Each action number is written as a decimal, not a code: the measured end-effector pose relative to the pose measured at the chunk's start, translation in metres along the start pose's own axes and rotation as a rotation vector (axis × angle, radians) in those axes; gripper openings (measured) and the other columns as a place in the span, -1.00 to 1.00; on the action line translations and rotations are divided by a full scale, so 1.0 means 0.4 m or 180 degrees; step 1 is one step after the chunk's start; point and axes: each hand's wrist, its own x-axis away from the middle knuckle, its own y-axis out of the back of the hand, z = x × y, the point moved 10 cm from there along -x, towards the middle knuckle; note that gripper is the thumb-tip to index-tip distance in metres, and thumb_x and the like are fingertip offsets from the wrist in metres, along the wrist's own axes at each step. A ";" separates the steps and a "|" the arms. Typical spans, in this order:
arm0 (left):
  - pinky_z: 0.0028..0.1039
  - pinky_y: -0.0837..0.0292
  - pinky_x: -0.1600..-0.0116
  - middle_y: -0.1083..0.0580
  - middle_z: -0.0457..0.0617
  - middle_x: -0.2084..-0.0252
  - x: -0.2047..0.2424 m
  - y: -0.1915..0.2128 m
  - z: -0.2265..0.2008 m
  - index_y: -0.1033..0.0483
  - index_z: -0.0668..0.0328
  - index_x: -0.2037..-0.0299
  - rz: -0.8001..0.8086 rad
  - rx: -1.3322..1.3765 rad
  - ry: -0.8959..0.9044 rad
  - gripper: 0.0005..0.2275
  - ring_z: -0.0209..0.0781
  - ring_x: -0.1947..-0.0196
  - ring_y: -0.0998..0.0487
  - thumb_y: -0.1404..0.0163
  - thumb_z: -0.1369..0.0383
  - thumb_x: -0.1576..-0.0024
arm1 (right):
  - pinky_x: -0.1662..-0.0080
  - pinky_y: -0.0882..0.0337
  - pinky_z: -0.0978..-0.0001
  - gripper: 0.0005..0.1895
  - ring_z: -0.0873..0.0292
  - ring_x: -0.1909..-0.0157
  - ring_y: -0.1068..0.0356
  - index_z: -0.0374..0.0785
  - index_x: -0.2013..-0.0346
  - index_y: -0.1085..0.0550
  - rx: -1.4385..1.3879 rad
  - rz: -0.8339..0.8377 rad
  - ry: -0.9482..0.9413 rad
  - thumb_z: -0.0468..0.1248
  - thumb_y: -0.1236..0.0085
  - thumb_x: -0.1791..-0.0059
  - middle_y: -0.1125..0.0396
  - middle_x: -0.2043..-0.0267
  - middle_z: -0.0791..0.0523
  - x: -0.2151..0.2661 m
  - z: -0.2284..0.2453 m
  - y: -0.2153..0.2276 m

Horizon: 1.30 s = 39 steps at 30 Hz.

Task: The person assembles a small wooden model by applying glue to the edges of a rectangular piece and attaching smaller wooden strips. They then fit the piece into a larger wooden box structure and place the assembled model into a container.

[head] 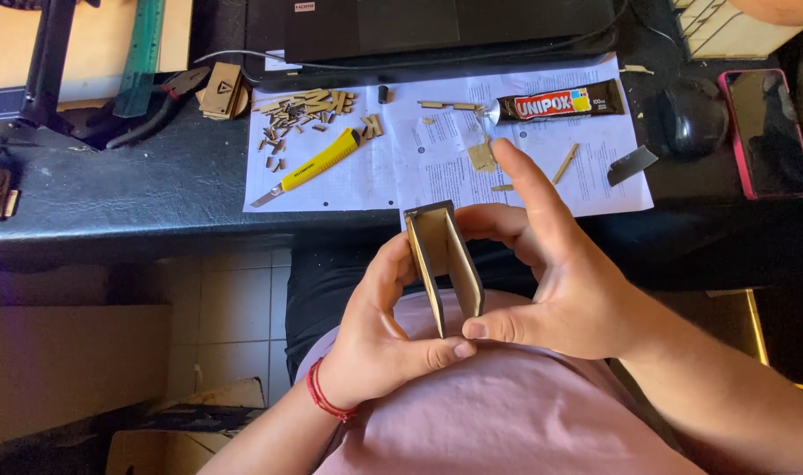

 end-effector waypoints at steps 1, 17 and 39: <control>-0.26 -0.32 -0.38 -0.31 0.07 -0.27 0.000 0.000 0.001 -0.14 0.28 -0.30 0.0023 -0.0116 -0.0025 -0.22 -0.13 -0.26 -0.39 -0.22 0.09 0.07 | -0.40 -0.21 0.18 0.27 0.01 -0.34 -0.28 -0.16 -0.46 0.37 0.0069 -0.0042 -0.0043 -0.28 -0.39 0.23 -0.27 -0.24 -0.14 0.002 -0.004 0.002; -0.50 -0.34 0.15 -0.37 -0.07 0.19 0.048 0.098 0.138 -0.25 0.19 0.07 -0.0412 -0.0136 0.0450 -0.37 -0.32 0.23 -0.38 -0.28 0.04 0.23 | -0.46 0.06 0.07 -0.10 -0.06 -0.55 0.10 -0.20 -0.42 -0.01 0.1237 0.0462 -0.0136 0.03 -0.16 0.08 0.07 -0.51 -0.06 0.005 -0.085 0.026; -0.24 -0.36 -0.11 -0.27 0.17 -0.04 0.010 0.017 0.197 -0.11 0.29 -0.25 0.0415 0.4286 0.1093 -0.18 -0.02 0.02 -0.38 -0.52 0.15 -0.03 | -0.18 -0.24 0.07 -0.78 0.11 0.15 -0.41 -0.15 0.23 -0.60 0.3681 0.0722 0.0205 -0.37 -0.27 0.17 -0.48 0.20 0.19 -0.064 -0.206 0.237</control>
